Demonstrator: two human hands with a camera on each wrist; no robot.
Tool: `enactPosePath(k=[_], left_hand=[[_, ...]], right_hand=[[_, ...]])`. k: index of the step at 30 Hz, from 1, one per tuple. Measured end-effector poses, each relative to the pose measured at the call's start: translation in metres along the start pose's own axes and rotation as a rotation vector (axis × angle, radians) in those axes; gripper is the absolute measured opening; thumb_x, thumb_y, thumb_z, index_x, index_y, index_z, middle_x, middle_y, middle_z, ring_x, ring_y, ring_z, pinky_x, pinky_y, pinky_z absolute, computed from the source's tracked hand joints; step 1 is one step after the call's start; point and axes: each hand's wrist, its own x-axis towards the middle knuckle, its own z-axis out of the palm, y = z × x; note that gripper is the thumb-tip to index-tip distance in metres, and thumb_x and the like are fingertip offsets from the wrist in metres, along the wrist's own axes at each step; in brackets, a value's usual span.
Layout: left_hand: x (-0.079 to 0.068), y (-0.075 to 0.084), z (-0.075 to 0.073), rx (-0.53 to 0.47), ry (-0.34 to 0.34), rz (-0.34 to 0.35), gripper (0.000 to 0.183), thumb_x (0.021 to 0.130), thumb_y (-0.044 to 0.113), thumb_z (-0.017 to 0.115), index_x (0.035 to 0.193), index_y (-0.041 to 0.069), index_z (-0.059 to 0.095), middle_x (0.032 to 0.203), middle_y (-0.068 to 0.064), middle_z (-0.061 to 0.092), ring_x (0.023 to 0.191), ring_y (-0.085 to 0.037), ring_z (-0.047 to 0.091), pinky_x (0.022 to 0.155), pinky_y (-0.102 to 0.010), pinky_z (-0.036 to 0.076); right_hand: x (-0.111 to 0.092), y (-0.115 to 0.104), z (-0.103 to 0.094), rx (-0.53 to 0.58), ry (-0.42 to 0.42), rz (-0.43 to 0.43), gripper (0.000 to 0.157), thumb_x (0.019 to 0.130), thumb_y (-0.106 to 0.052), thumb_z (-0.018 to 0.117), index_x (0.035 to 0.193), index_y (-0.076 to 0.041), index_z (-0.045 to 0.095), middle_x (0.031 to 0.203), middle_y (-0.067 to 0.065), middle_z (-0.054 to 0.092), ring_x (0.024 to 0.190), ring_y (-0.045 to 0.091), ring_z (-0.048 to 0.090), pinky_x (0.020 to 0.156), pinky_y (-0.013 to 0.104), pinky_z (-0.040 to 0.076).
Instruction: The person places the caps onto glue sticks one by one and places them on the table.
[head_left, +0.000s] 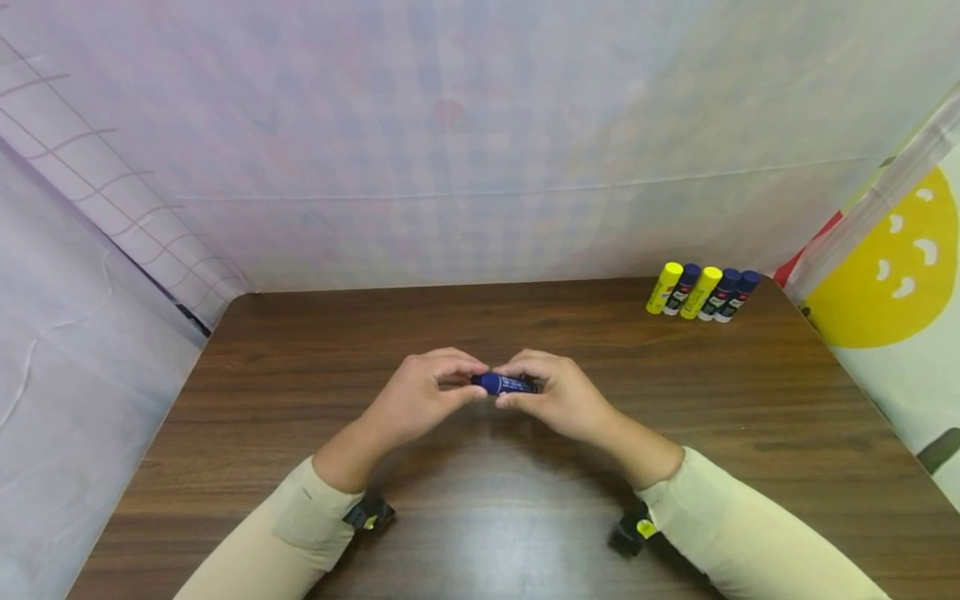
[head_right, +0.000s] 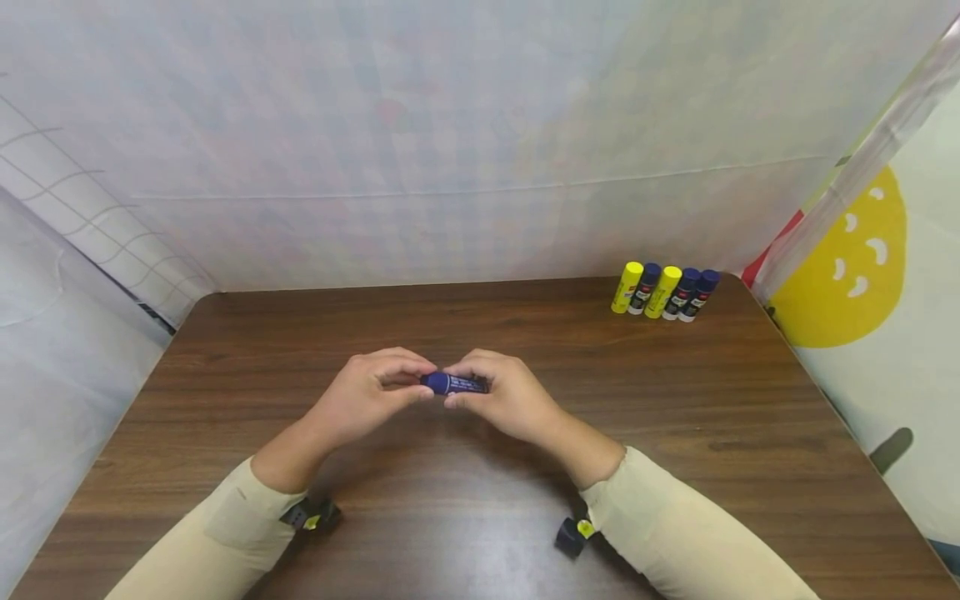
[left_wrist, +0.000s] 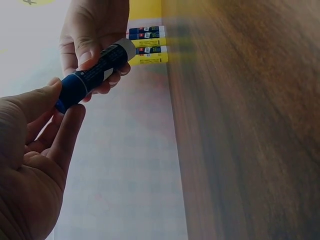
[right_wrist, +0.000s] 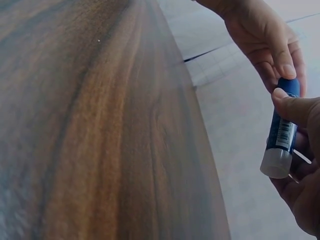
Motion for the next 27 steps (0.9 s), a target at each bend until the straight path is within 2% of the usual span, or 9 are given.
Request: enactPosePath(k=[9, 20, 27], left_hand=[[0.002, 0.000, 0.002, -0.023, 0.013, -0.008, 0.027, 0.093, 0.012, 0.079, 0.118, 0.003, 0.075, 0.117, -0.007, 0.073, 0.105, -0.018, 0.074, 0.093, -0.020, 0.060], [0.009, 0.008, 0.010, -0.033, 0.014, 0.025, 0.026, 0.094, 0.012, 0.078, 0.119, 0.005, 0.074, 0.119, -0.004, 0.071, 0.108, -0.015, 0.071, 0.096, -0.022, 0.060], [0.016, 0.012, 0.014, 0.007, -0.023, -0.010, 0.041, 0.097, 0.018, 0.076, 0.134, 0.006, 0.067, 0.124, -0.004, 0.069, 0.108, -0.015, 0.072, 0.096, -0.020, 0.059]], right_hand=[[0.001, 0.001, -0.003, -0.024, -0.017, -0.006, 0.031, 0.088, -0.018, 0.085, 0.117, -0.012, 0.076, 0.106, 0.000, 0.074, 0.095, 0.013, 0.068, 0.083, 0.026, 0.061], [0.000, -0.001, -0.018, -0.105, -0.056, -0.031, 0.031, 0.090, -0.019, 0.083, 0.119, -0.015, 0.073, 0.109, -0.003, 0.072, 0.098, 0.012, 0.068, 0.087, 0.030, 0.062], [-0.005, 0.002, -0.027, -0.080, -0.024, -0.020, 0.032, 0.089, -0.015, 0.083, 0.119, -0.013, 0.073, 0.112, 0.001, 0.073, 0.101, 0.016, 0.070, 0.088, 0.031, 0.063]])
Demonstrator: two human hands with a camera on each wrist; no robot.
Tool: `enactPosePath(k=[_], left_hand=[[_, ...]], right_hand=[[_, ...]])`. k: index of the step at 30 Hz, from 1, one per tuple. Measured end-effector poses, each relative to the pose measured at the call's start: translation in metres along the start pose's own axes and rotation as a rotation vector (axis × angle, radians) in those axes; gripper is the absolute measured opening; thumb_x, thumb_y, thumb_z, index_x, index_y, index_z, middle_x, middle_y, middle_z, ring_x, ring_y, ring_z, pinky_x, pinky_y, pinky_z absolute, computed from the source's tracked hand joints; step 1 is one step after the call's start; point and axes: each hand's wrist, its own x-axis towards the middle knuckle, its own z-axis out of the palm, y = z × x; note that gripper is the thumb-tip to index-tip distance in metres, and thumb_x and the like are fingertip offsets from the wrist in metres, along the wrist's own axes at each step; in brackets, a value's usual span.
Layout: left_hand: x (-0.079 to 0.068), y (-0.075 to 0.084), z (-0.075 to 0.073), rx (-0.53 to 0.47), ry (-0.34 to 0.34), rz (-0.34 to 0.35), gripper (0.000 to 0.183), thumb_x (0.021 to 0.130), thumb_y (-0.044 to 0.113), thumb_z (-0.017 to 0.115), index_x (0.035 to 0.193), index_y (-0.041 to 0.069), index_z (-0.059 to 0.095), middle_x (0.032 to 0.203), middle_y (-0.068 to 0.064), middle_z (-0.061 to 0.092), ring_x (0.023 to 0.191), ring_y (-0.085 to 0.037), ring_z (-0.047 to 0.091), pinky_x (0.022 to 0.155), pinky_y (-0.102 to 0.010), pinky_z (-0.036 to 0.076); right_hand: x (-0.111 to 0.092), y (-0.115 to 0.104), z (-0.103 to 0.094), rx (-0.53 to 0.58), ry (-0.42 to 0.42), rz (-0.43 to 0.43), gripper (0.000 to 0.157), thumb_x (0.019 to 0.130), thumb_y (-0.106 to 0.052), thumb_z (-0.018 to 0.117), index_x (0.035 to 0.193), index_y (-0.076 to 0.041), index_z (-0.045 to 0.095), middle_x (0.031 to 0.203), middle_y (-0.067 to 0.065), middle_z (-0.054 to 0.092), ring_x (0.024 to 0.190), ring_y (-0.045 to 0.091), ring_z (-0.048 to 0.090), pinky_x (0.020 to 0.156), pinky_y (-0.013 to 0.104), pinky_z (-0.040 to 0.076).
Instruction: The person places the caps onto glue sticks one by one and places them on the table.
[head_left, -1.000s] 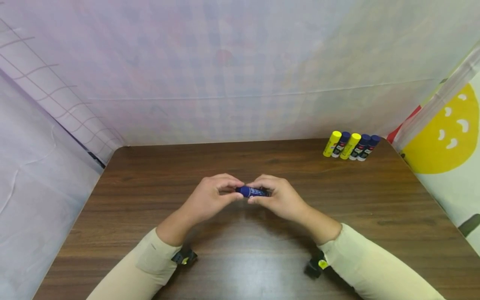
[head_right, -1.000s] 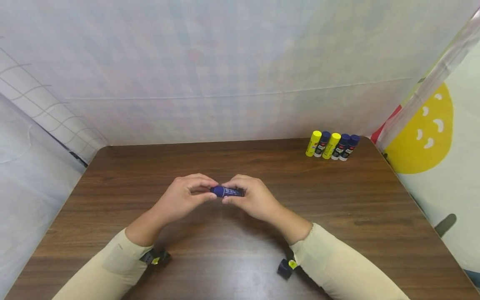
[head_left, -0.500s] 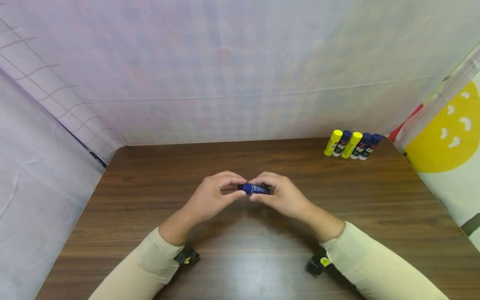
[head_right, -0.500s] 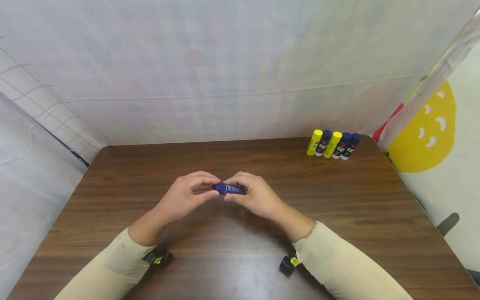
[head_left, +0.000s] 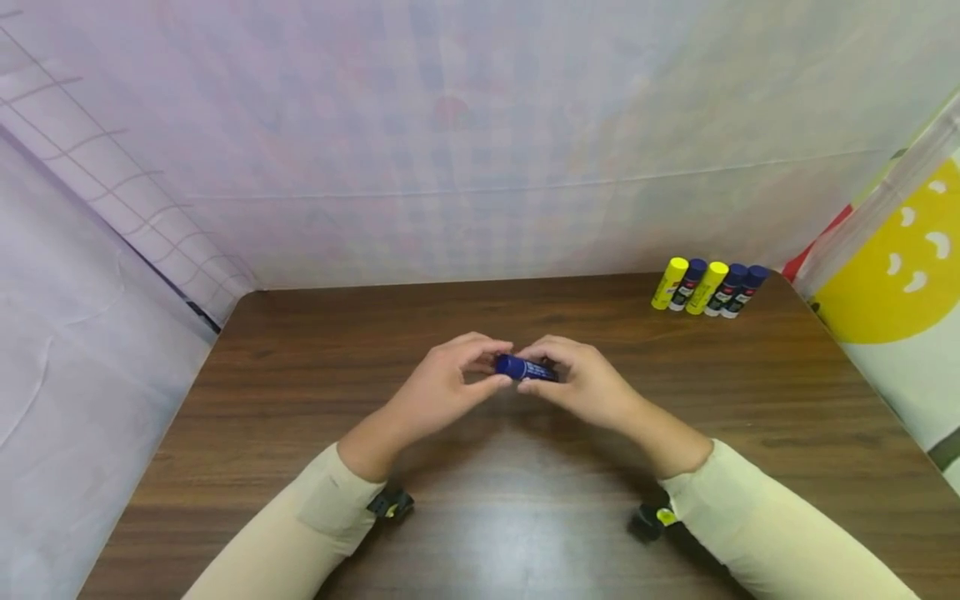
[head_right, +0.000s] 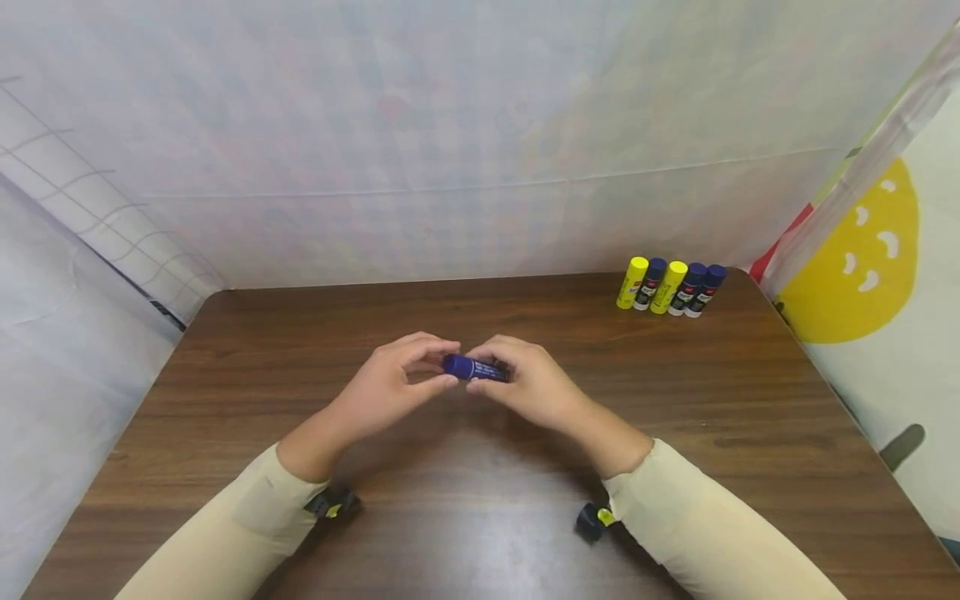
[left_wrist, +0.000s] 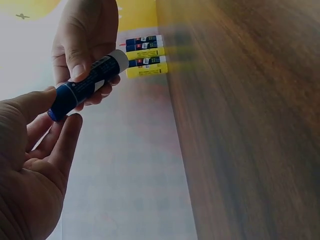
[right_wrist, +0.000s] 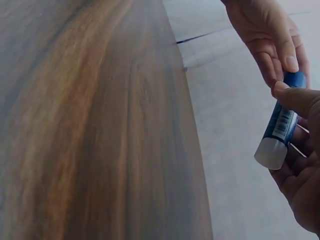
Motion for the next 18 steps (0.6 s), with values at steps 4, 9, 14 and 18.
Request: enactPosePath(k=[4, 9, 14, 18], left_hand=[[0.004, 0.001, 0.002, 0.045, -0.012, -0.020, 0.046, 0.097, 0.021, 0.076, 0.139, 0.008, 0.063, 0.127, -0.003, 0.068, 0.110, -0.015, 0.071, 0.098, -0.021, 0.058], [0.007, 0.001, 0.006, 0.095, -0.014, -0.032, 0.049, 0.097, 0.022, 0.076, 0.142, 0.009, 0.060, 0.131, -0.004, 0.065, 0.113, -0.017, 0.070, 0.101, -0.026, 0.058], [0.012, 0.002, 0.010, 0.132, -0.026, -0.052, 0.050, 0.098, 0.024, 0.075, 0.144, 0.010, 0.059, 0.136, -0.003, 0.063, 0.117, -0.024, 0.069, 0.103, -0.032, 0.058], [0.016, 0.002, 0.015, 0.132, -0.041, -0.044, 0.051, 0.099, 0.024, 0.074, 0.145, 0.010, 0.059, 0.137, -0.005, 0.062, 0.120, -0.025, 0.067, 0.104, -0.033, 0.057]], right_hand=[[-0.003, 0.004, -0.009, 0.013, 0.045, 0.025, 0.031, 0.088, -0.012, 0.084, 0.117, -0.011, 0.074, 0.111, 0.003, 0.073, 0.099, 0.018, 0.069, 0.088, 0.032, 0.064], [-0.009, 0.010, -0.022, 0.076, 0.127, 0.059, 0.029, 0.089, -0.008, 0.082, 0.117, -0.008, 0.073, 0.111, 0.006, 0.072, 0.101, 0.018, 0.070, 0.090, 0.025, 0.062], [-0.016, 0.017, -0.038, 0.061, 0.238, 0.095, 0.027, 0.092, -0.007, 0.079, 0.118, -0.004, 0.072, 0.112, 0.010, 0.072, 0.100, 0.010, 0.069, 0.085, 0.017, 0.060], [-0.022, 0.023, -0.052, 0.080, 0.326, 0.155, 0.027, 0.093, -0.008, 0.079, 0.118, -0.002, 0.070, 0.110, 0.002, 0.071, 0.096, 0.005, 0.070, 0.079, 0.016, 0.061]])
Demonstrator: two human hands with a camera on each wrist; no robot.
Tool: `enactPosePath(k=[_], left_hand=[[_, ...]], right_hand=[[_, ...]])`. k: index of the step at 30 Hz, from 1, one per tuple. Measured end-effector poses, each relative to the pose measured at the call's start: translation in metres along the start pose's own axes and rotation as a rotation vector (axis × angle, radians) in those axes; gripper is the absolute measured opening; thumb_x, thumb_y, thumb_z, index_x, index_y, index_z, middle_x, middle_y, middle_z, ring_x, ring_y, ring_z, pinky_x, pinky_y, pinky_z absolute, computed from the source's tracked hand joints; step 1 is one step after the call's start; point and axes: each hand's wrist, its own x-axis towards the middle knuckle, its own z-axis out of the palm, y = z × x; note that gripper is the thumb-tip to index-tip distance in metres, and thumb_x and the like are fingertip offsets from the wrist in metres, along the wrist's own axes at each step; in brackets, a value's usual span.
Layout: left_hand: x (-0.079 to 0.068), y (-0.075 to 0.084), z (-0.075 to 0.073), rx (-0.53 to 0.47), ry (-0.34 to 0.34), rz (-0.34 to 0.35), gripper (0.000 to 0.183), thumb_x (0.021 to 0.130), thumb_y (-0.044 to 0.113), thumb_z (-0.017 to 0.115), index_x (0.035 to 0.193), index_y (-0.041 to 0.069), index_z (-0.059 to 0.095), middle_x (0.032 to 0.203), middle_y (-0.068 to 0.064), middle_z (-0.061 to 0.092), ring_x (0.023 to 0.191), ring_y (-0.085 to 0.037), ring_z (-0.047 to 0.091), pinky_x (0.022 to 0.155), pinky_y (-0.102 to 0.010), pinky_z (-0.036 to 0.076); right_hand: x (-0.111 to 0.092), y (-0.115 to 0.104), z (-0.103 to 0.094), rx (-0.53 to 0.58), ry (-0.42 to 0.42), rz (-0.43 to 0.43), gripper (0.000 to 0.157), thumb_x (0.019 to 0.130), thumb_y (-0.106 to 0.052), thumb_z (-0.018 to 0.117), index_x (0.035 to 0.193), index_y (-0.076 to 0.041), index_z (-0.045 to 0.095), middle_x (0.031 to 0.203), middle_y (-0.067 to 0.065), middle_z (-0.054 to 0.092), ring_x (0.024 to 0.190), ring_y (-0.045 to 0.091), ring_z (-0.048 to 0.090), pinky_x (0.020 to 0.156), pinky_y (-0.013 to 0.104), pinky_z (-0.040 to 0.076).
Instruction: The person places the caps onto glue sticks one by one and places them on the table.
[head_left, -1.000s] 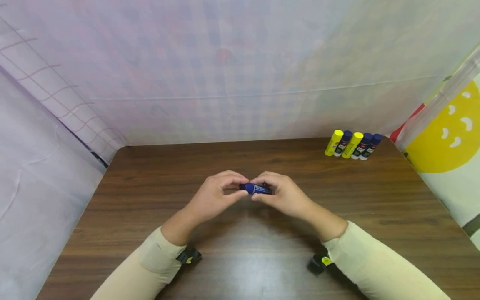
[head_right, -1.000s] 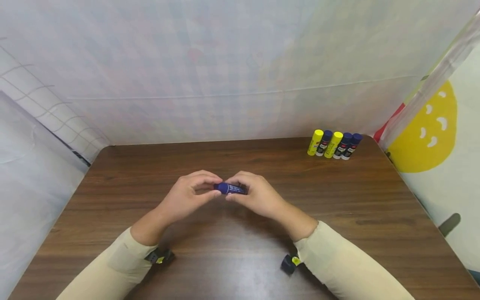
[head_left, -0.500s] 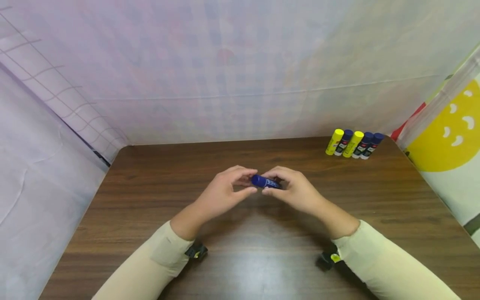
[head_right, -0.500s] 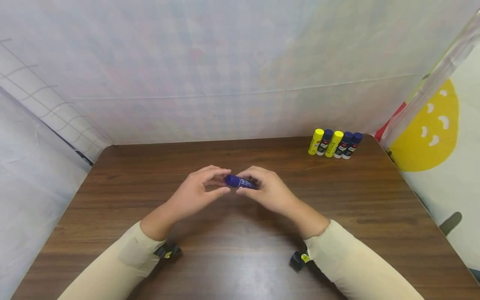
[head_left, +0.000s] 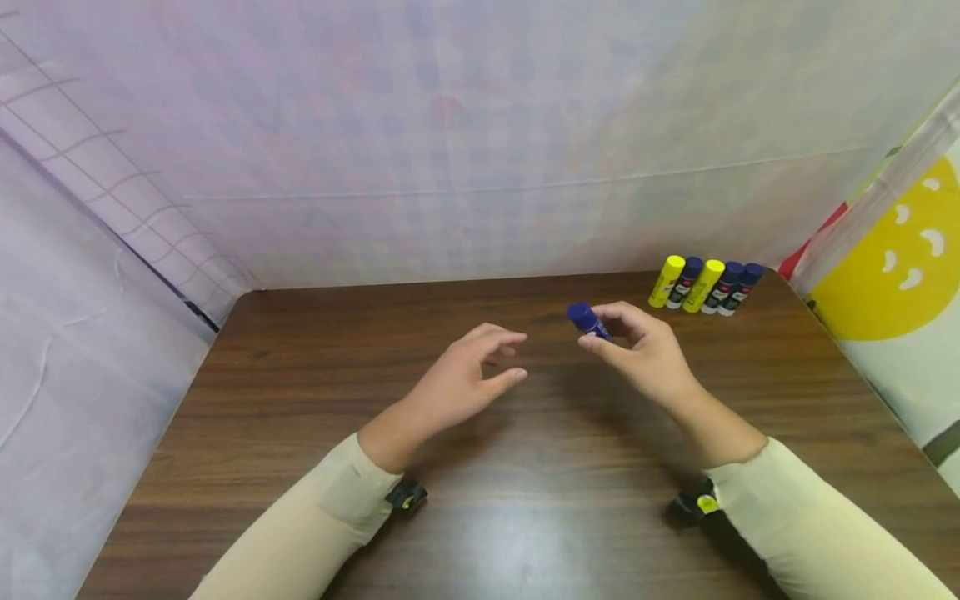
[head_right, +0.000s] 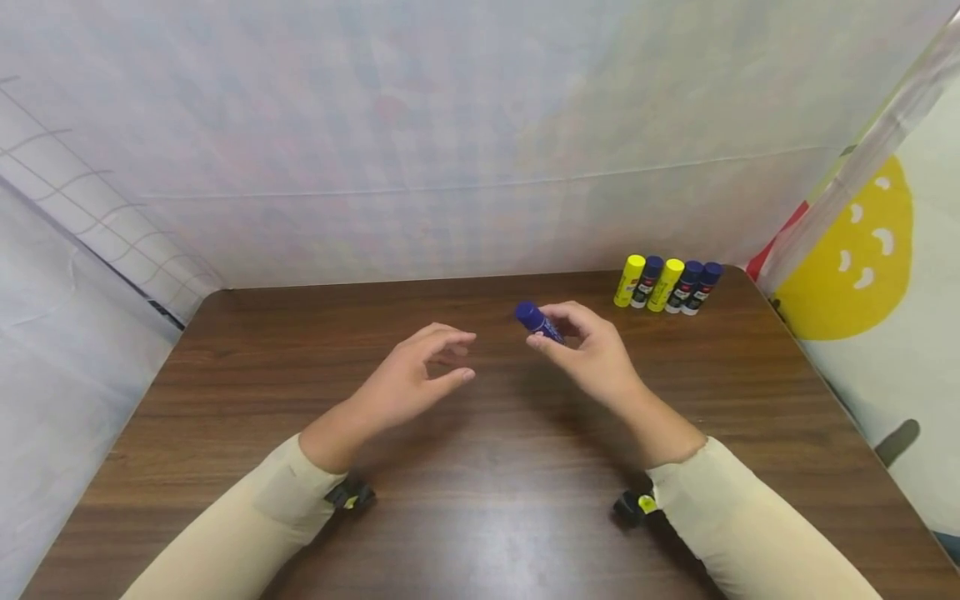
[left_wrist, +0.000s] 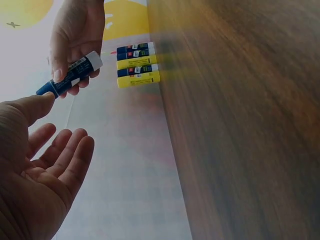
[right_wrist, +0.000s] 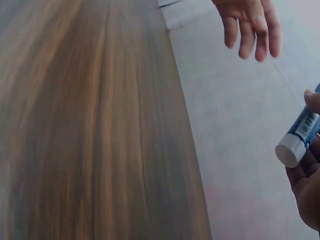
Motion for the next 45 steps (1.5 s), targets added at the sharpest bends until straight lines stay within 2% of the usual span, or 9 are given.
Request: enactPosePath(k=[5, 12, 16, 20, 24, 28, 39, 45], left_hand=[[0.003, 0.000, 0.004, 0.006, -0.010, 0.012, 0.050, 0.099, 0.024, 0.074, 0.145, 0.011, 0.059, 0.137, -0.006, 0.062, 0.121, -0.023, 0.066, 0.104, -0.033, 0.057], [0.007, 0.003, 0.007, 0.026, -0.007, 0.036, 0.049, 0.099, 0.026, 0.074, 0.143, 0.010, 0.060, 0.136, -0.005, 0.063, 0.118, -0.019, 0.066, 0.103, -0.030, 0.057], [0.010, 0.003, 0.009, 0.023, -0.014, 0.055, 0.048, 0.099, 0.026, 0.073, 0.143, 0.010, 0.060, 0.135, -0.005, 0.063, 0.117, -0.020, 0.066, 0.102, -0.030, 0.057], [0.013, 0.005, 0.011, 0.021, -0.022, 0.055, 0.047, 0.100, 0.027, 0.073, 0.143, 0.011, 0.060, 0.135, -0.005, 0.063, 0.117, -0.019, 0.067, 0.101, -0.029, 0.058], [0.016, 0.007, 0.013, 0.018, -0.031, 0.065, 0.047, 0.100, 0.027, 0.072, 0.142, 0.011, 0.061, 0.135, -0.006, 0.064, 0.116, -0.018, 0.066, 0.100, -0.028, 0.058], [0.018, 0.008, 0.014, 0.025, -0.041, 0.079, 0.045, 0.100, 0.026, 0.073, 0.141, 0.011, 0.061, 0.134, -0.004, 0.064, 0.118, -0.017, 0.066, 0.101, -0.026, 0.057], [0.021, 0.009, 0.018, 0.030, -0.081, 0.082, 0.047, 0.101, 0.027, 0.071, 0.143, 0.011, 0.060, 0.135, -0.006, 0.063, 0.122, -0.019, 0.064, 0.104, -0.030, 0.056], [0.023, 0.011, 0.018, 0.030, -0.099, 0.075, 0.048, 0.101, 0.029, 0.071, 0.144, 0.014, 0.059, 0.135, -0.003, 0.062, 0.123, -0.018, 0.063, 0.105, -0.030, 0.056]], right_hand=[[-0.001, 0.011, -0.019, 0.111, 0.097, 0.092, 0.027, 0.095, -0.008, 0.076, 0.120, -0.003, 0.068, 0.102, -0.010, 0.071, 0.086, 0.005, 0.070, 0.070, 0.018, 0.062], [0.001, 0.031, -0.052, 0.373, 0.298, 0.158, 0.024, 0.093, -0.004, 0.077, 0.115, -0.010, 0.070, 0.101, -0.008, 0.076, 0.089, 0.005, 0.069, 0.071, 0.014, 0.059], [0.004, 0.042, -0.073, 0.384, 0.399, 0.224, 0.028, 0.091, -0.010, 0.080, 0.117, -0.011, 0.071, 0.105, -0.009, 0.075, 0.094, 0.005, 0.069, 0.073, 0.012, 0.060], [0.009, 0.050, -0.091, 0.328, 0.498, 0.290, 0.030, 0.091, -0.014, 0.082, 0.119, -0.011, 0.071, 0.105, -0.009, 0.072, 0.098, 0.007, 0.064, 0.074, 0.010, 0.059], [0.013, 0.058, -0.107, 0.321, 0.596, 0.314, 0.032, 0.089, -0.014, 0.083, 0.119, -0.011, 0.073, 0.104, -0.008, 0.070, 0.099, 0.009, 0.061, 0.078, 0.007, 0.056], [0.018, 0.068, -0.120, 0.364, 0.664, 0.325, 0.033, 0.087, -0.012, 0.085, 0.118, -0.010, 0.073, 0.103, -0.006, 0.070, 0.098, 0.010, 0.060, 0.080, 0.006, 0.054], [0.023, 0.103, -0.147, 0.375, 0.840, 0.357, 0.021, 0.088, -0.010, 0.083, 0.106, -0.016, 0.073, 0.096, -0.005, 0.064, 0.091, 0.007, 0.056, 0.073, 0.009, 0.051], [0.026, 0.120, -0.157, 0.371, 0.852, 0.433, 0.022, 0.087, -0.009, 0.084, 0.104, -0.018, 0.073, 0.095, -0.007, 0.063, 0.091, 0.005, 0.056, 0.073, 0.006, 0.051]])
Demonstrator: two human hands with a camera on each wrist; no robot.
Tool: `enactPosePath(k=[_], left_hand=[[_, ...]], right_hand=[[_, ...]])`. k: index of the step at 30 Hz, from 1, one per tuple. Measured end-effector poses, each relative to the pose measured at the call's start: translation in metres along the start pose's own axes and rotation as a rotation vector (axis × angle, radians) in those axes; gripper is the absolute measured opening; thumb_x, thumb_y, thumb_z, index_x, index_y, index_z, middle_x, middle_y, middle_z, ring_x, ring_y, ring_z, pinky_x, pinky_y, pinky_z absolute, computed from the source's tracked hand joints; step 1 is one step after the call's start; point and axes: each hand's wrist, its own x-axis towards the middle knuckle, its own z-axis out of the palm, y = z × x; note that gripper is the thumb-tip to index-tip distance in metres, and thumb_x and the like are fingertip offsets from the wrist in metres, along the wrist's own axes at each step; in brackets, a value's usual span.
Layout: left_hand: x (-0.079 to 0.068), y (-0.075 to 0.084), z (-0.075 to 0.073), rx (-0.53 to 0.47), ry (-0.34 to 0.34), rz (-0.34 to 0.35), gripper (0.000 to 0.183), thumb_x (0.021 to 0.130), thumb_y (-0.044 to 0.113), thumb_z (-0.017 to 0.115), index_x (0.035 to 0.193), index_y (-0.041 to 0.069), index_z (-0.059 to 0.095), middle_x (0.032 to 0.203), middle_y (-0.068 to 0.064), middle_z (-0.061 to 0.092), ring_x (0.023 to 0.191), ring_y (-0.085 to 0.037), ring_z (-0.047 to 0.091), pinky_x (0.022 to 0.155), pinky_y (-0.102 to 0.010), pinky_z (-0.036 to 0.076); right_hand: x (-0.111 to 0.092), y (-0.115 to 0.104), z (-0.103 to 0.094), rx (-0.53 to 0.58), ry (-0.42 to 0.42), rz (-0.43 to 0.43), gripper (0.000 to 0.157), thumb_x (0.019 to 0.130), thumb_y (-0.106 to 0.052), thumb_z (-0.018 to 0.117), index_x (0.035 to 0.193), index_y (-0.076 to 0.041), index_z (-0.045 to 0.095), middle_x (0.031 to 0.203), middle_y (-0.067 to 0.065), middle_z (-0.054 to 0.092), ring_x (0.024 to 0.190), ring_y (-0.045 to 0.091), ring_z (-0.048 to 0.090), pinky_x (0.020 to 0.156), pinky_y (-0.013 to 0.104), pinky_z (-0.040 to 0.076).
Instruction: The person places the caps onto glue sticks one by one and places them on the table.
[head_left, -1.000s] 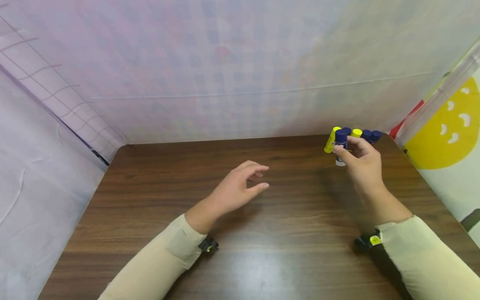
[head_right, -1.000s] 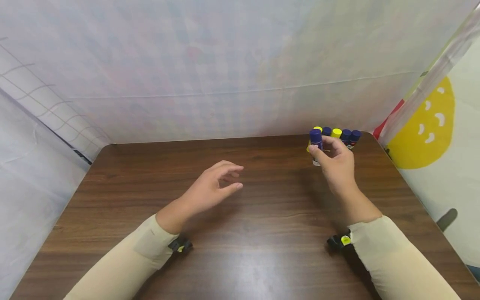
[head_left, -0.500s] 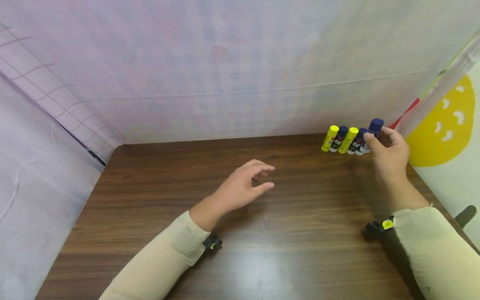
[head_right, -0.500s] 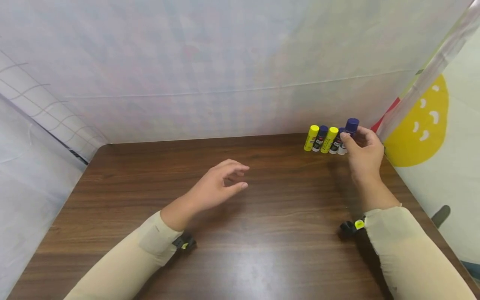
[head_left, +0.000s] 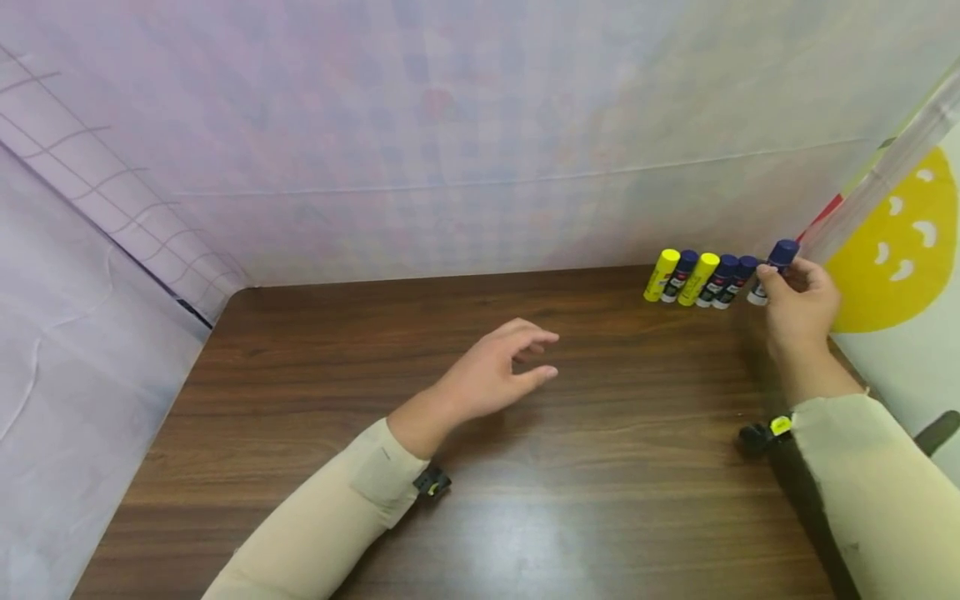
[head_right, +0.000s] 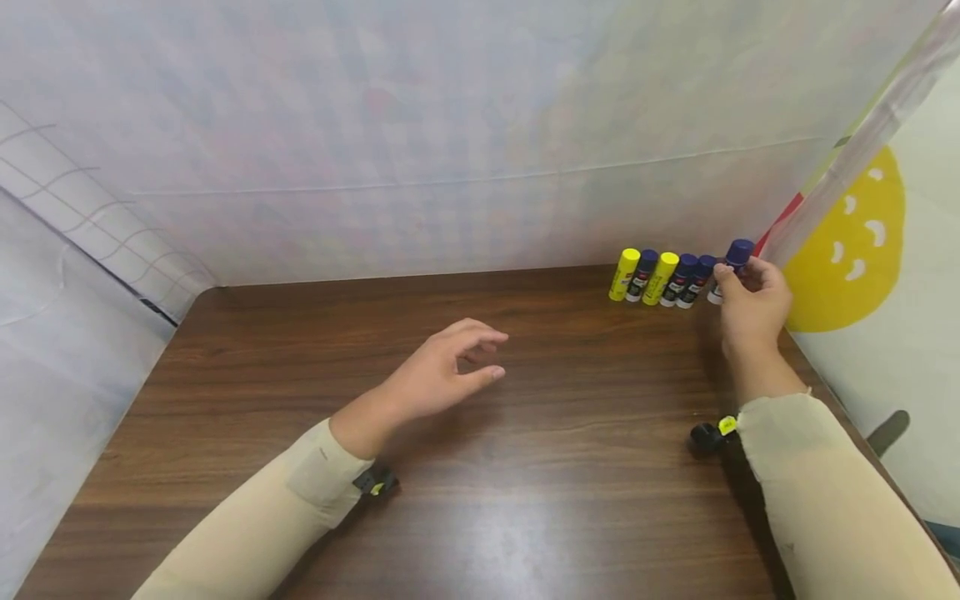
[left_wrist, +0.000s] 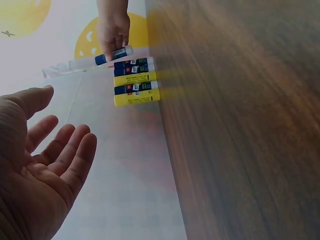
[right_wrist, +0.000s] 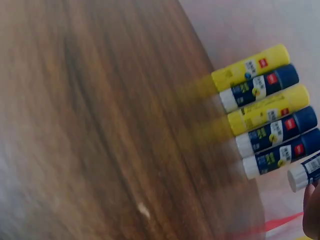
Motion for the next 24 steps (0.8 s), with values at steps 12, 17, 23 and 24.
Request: enactPosePath(k=[12, 17, 23, 24], left_hand=[[0.002, -0.001, 0.005, 0.013, -0.008, 0.005, 0.047, 0.101, 0.032, 0.070, 0.144, 0.017, 0.059, 0.134, -0.001, 0.062, 0.123, -0.017, 0.064, 0.101, -0.029, 0.057], [0.003, 0.000, 0.007, 0.014, -0.012, 0.001, 0.047, 0.101, 0.032, 0.070, 0.145, 0.018, 0.059, 0.134, 0.000, 0.062, 0.123, -0.017, 0.064, 0.100, -0.029, 0.057], [0.003, 0.000, 0.008, 0.002, -0.025, 0.000, 0.047, 0.101, 0.030, 0.070, 0.144, 0.016, 0.059, 0.135, -0.001, 0.062, 0.123, -0.022, 0.065, 0.101, -0.032, 0.058], [0.003, 0.000, 0.008, 0.000, -0.026, -0.001, 0.047, 0.101, 0.030, 0.070, 0.145, 0.016, 0.059, 0.135, -0.001, 0.062, 0.123, -0.022, 0.065, 0.102, -0.033, 0.058]], right_hand=[[0.013, 0.015, -0.006, -0.117, -0.112, 0.115, 0.034, 0.094, -0.008, 0.076, 0.127, -0.013, 0.070, 0.091, -0.014, 0.066, 0.085, 0.001, 0.060, 0.062, 0.008, 0.055], [0.012, 0.022, -0.010, -0.035, -0.171, 0.155, 0.040, 0.094, -0.003, 0.073, 0.133, -0.008, 0.065, 0.088, -0.012, 0.068, 0.078, 0.002, 0.064, 0.060, 0.014, 0.060], [0.012, 0.027, -0.013, -0.001, -0.202, 0.125, 0.034, 0.093, 0.000, 0.073, 0.125, -0.012, 0.071, 0.086, -0.013, 0.071, 0.076, 0.001, 0.066, 0.064, 0.013, 0.060], [0.012, 0.027, -0.014, 0.003, -0.207, 0.122, 0.033, 0.093, 0.000, 0.073, 0.123, -0.013, 0.073, 0.086, -0.013, 0.071, 0.076, 0.000, 0.067, 0.064, 0.013, 0.060]])
